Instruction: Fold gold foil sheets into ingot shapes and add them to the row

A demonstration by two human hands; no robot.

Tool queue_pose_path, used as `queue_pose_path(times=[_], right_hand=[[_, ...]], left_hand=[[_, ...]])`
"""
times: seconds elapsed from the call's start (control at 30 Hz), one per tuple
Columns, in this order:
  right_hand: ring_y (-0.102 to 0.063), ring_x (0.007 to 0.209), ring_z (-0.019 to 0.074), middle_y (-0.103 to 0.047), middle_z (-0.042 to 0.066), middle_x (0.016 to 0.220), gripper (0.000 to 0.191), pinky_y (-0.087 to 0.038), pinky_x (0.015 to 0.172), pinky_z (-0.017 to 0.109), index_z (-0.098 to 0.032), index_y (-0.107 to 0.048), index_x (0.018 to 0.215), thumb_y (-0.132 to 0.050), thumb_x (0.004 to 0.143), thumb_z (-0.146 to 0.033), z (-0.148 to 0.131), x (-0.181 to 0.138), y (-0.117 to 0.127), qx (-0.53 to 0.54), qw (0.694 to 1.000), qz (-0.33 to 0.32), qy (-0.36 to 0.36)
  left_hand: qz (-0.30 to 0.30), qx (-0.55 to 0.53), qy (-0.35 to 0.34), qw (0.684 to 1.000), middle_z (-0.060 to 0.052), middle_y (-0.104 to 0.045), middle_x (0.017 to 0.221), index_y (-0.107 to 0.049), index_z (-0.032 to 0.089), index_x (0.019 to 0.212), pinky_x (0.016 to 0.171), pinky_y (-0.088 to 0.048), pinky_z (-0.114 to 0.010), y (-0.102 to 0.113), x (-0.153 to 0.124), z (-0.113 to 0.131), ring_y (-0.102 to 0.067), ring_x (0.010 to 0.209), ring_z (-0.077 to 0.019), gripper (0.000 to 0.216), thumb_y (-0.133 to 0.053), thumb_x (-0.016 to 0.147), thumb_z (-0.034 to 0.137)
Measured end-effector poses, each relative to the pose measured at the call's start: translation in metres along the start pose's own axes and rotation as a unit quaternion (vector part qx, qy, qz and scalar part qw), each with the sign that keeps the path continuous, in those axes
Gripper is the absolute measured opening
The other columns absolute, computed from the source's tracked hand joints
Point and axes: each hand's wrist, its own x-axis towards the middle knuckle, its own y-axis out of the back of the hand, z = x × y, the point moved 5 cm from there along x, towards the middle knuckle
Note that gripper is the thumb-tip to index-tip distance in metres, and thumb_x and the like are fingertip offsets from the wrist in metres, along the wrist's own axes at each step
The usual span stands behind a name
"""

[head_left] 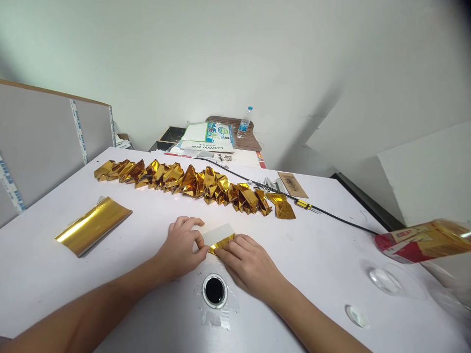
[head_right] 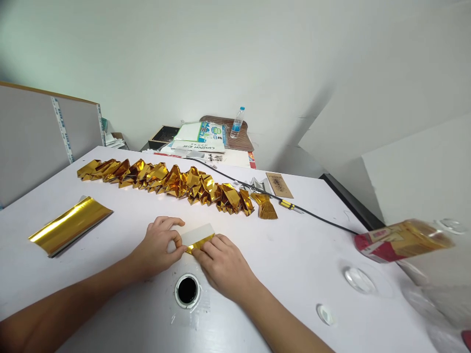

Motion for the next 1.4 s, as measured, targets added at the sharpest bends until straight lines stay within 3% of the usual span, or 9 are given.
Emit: queue_pose_path(times=[0.13,0.2,0.27,0.37,0.43,0.6,1.1,1.27,1.4], right_hand=[[-0.058,0.083,0.0221,-0.069,0.006,0.085,0.021,-0.049,0.085,0.038,-0.015,-0.072,0.117,-0.057,0.102,-0.014,0.000,0.000,-0.001,-0.003,1.000,-0.006,0.001],[-0.059,0.084,0.0221,-0.070,0.006,0.087,0.021,-0.050,0.085,0.039,-0.017,-0.072,0.117,-0.056,0.104,-0.016,0.000,0.000,-0.002,-0.005,1.000,-0.011,-0.006],[-0.059,0.083,0.0219,-0.071,0.007,0.086,0.022,-0.051,0.084,0.039,-0.017,-0.073,0.117,-0.054,0.105,-0.018,0.001,0.001,-0.003,-0.007,1.000,-0.011,-0.011],[-0.059,0.082,0.0214,-0.070,0.007,0.085,0.023,-0.051,0.082,0.038,-0.017,-0.073,0.116,-0.053,0.105,-0.017,0.000,0.001,-0.004,-0.013,1.000,-0.011,-0.008],[-0.059,0.080,0.0210,-0.069,0.006,0.083,0.023,-0.051,0.082,0.037,-0.017,-0.073,0.116,-0.054,0.104,-0.016,-0.001,0.001,-0.004,-0.021,1.000,-0.008,-0.003],[-0.060,0.082,0.0209,-0.071,0.006,0.085,0.025,-0.053,0.089,0.038,-0.018,-0.073,0.116,-0.050,0.107,-0.015,-0.001,0.001,-0.003,-0.030,1.000,-0.005,0.000],[-0.061,0.083,0.0213,-0.072,0.007,0.086,0.025,-0.055,0.091,0.040,-0.016,-0.074,0.117,-0.052,0.106,-0.014,-0.001,0.000,-0.005,-0.027,1.000,-0.006,0.003],[-0.060,0.082,0.0210,-0.073,0.005,0.084,0.026,-0.052,0.096,0.043,-0.020,-0.074,0.121,-0.053,0.106,-0.014,-0.001,-0.001,-0.003,-0.035,0.999,-0.020,0.035],[-0.058,0.082,0.0218,-0.072,0.006,0.084,0.027,-0.052,0.092,0.043,-0.017,-0.074,0.119,-0.051,0.106,-0.015,-0.003,0.000,-0.001,-0.031,0.999,-0.020,0.032]], left_hand=[[0.030,0.023,-0.032,0.999,-0.008,-0.067,0.137,-0.069,0.021,0.076,0.098,-0.046,-0.054,0.003,-0.003,0.001,-0.053,0.126,-0.0346,0.010,-0.071,0.086,0.021],[0.041,0.039,-0.100,0.993,-0.009,-0.068,0.133,-0.070,0.021,0.090,0.097,-0.048,-0.052,0.008,-0.008,0.009,-0.055,0.122,-0.0330,0.003,-0.069,0.089,0.020],[0.030,0.061,-0.189,0.980,-0.008,-0.072,0.122,-0.069,0.021,0.103,0.095,-0.049,-0.049,0.010,-0.016,0.022,-0.059,0.114,-0.0297,0.012,-0.064,0.092,0.016],[-0.001,0.104,-0.256,0.961,-0.006,-0.072,0.099,-0.068,0.019,0.104,0.085,-0.052,-0.042,0.009,-0.027,0.036,-0.063,0.094,-0.0245,0.015,-0.056,0.098,0.012],[-0.007,0.122,-0.260,0.958,-0.005,-0.070,0.094,-0.068,0.018,0.104,0.081,-0.054,-0.040,0.008,-0.030,0.040,-0.063,0.088,-0.0233,0.014,-0.056,0.098,0.011],[-0.013,0.089,-0.242,0.966,-0.004,-0.070,0.097,-0.067,0.018,0.103,0.085,-0.057,-0.037,0.008,-0.028,0.036,-0.065,0.093,-0.0222,0.011,-0.061,0.098,0.012],[-0.010,0.138,-0.263,0.955,-0.005,-0.070,0.099,-0.067,0.017,0.114,0.084,-0.055,-0.039,0.006,-0.027,0.034,-0.065,0.094,-0.0236,0.013,-0.062,0.101,0.015],[0.011,0.144,-0.292,0.945,-0.004,-0.068,0.089,-0.067,0.018,0.098,0.080,-0.050,-0.040,0.006,-0.027,0.036,-0.062,0.085,-0.0226,0.018,-0.053,0.108,0.022],[0.001,0.156,-0.282,0.947,-0.004,-0.068,0.089,-0.067,0.019,0.097,0.077,-0.047,-0.039,0.005,-0.026,0.032,-0.061,0.084,-0.0217,0.017,-0.056,0.108,0.026]])
